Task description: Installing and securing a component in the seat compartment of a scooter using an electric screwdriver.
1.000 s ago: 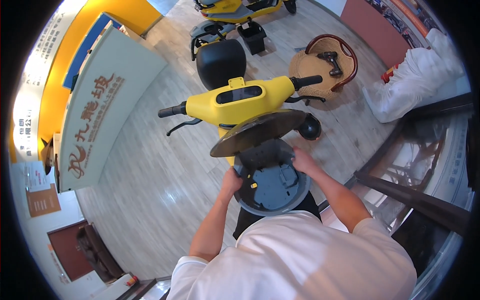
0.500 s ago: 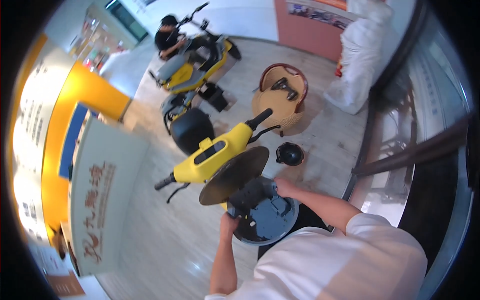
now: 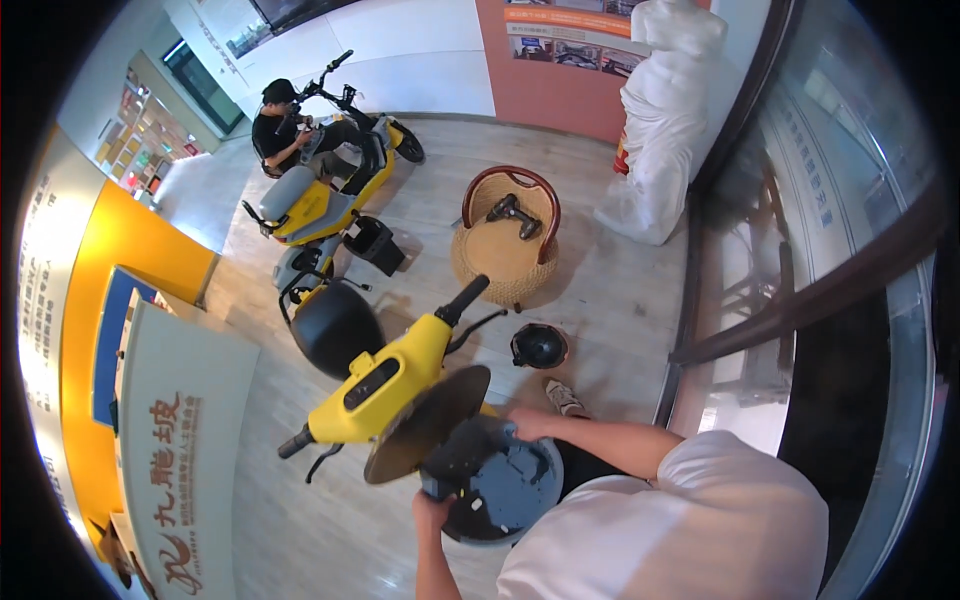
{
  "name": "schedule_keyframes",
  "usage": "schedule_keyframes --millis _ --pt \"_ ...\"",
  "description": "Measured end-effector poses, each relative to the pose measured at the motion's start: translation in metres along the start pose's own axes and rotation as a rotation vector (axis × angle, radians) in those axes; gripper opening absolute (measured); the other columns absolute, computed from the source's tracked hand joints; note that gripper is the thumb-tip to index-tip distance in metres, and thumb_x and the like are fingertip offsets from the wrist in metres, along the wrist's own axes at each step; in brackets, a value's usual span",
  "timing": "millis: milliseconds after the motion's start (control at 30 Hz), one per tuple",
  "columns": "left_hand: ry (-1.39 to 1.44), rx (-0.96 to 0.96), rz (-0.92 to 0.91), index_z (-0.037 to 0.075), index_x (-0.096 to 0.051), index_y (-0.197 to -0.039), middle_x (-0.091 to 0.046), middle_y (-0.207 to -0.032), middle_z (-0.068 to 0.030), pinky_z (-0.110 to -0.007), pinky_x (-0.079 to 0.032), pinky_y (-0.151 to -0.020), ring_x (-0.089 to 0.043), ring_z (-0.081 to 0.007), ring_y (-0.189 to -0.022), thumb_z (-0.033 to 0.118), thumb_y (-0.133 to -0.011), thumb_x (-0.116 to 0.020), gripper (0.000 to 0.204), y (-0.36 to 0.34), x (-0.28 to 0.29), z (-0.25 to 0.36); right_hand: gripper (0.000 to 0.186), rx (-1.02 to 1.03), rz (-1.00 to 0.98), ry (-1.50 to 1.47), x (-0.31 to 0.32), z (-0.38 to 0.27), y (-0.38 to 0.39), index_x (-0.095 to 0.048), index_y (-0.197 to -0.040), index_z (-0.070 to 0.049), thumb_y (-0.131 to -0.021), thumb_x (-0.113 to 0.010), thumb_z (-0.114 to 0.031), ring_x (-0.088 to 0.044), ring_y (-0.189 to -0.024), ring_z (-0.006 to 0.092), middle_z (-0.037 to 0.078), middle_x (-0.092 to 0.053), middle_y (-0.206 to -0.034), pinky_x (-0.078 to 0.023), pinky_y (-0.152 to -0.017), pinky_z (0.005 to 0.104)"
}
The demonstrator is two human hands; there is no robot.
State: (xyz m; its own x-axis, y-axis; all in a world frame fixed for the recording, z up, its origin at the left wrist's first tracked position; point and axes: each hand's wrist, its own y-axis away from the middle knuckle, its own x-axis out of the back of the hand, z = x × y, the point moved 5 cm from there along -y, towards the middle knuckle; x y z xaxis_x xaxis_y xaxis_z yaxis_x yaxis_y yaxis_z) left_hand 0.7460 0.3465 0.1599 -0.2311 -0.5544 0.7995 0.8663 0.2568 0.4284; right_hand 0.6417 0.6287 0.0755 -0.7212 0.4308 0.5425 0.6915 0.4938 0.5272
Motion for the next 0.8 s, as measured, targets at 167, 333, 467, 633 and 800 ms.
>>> schedule_keyframes --millis 167,333,467,633,800 --pt "0.028 0.231 0.071 -0.005 -0.066 -0.087 -0.069 -0.081 -0.0188 -0.041 -0.052 -0.070 -0.068 -0.0299 -0.079 0.026 -0.055 -0.082 0.047 0.015 -0.029 -0.058 0.043 0.457 -0.165 -0.052 -0.019 0.011 -0.026 -0.061 -0.108 0.000 -0.070 -0.070 -0.017 -0.066 -0.081 0.0310 0.021 -0.066 -0.094 -0.053 -0.067 0.0420" --pt "0.091 0.407 -0.457 -0.002 -0.027 -0.140 -0.046 -0.135 -0.0216 -0.045 -0.037 -0.104 -0.044 -0.0372 -0.124 0.024 -0.082 -0.066 0.075 0.058 -0.039 -0.098 0.043 0.094 -1.060 -0.214 0.067 0.090 -0.060 -0.062 -0.112 -0.005 -0.072 -0.072 -0.018 -0.066 -0.069 0.0237 0.014 -0.067 -0.090 -0.052 -0.058 0.0400" --pt "0.611 0.161 -0.211 0.009 -0.012 -0.148 -0.034 -0.146 -0.0193 -0.041 -0.017 -0.114 -0.039 -0.0371 -0.129 0.018 -0.084 -0.065 0.083 0.073 -0.073 -0.128 0.024 -0.244 -0.332 -0.067 0.214 0.260 -0.186 -0.072 -0.085 -0.007 -0.069 -0.072 -0.026 -0.068 -0.079 0.0222 0.016 -0.069 -0.086 -0.055 -0.065 0.0334" --pt "0.458 0.193 -0.303 0.008 -0.018 -0.145 -0.037 -0.143 -0.0194 -0.041 -0.020 -0.112 -0.041 -0.0358 -0.127 0.018 -0.084 -0.064 0.077 0.029 -0.102 -0.124 0.029 -0.318 0.710 -0.091 0.360 0.389 -0.330 -0.059 -0.093 0.001 -0.075 -0.067 -0.022 -0.061 -0.089 0.0398 0.022 -0.064 -0.091 -0.049 -0.075 0.0455" --pt "0.311 0.270 -0.385 0.008 -0.023 -0.142 -0.039 -0.141 -0.0195 -0.041 -0.023 -0.110 -0.042 -0.0345 -0.126 0.019 -0.085 -0.064 0.071 0.043 -0.120 -0.116 0.049 -0.399 0.746 -0.042 0.415 0.436 -0.432 -0.057 -0.110 0.001 -0.077 -0.069 -0.033 -0.058 -0.104 0.0394 0.025 -0.061 -0.108 -0.047 -0.088 0.0456"
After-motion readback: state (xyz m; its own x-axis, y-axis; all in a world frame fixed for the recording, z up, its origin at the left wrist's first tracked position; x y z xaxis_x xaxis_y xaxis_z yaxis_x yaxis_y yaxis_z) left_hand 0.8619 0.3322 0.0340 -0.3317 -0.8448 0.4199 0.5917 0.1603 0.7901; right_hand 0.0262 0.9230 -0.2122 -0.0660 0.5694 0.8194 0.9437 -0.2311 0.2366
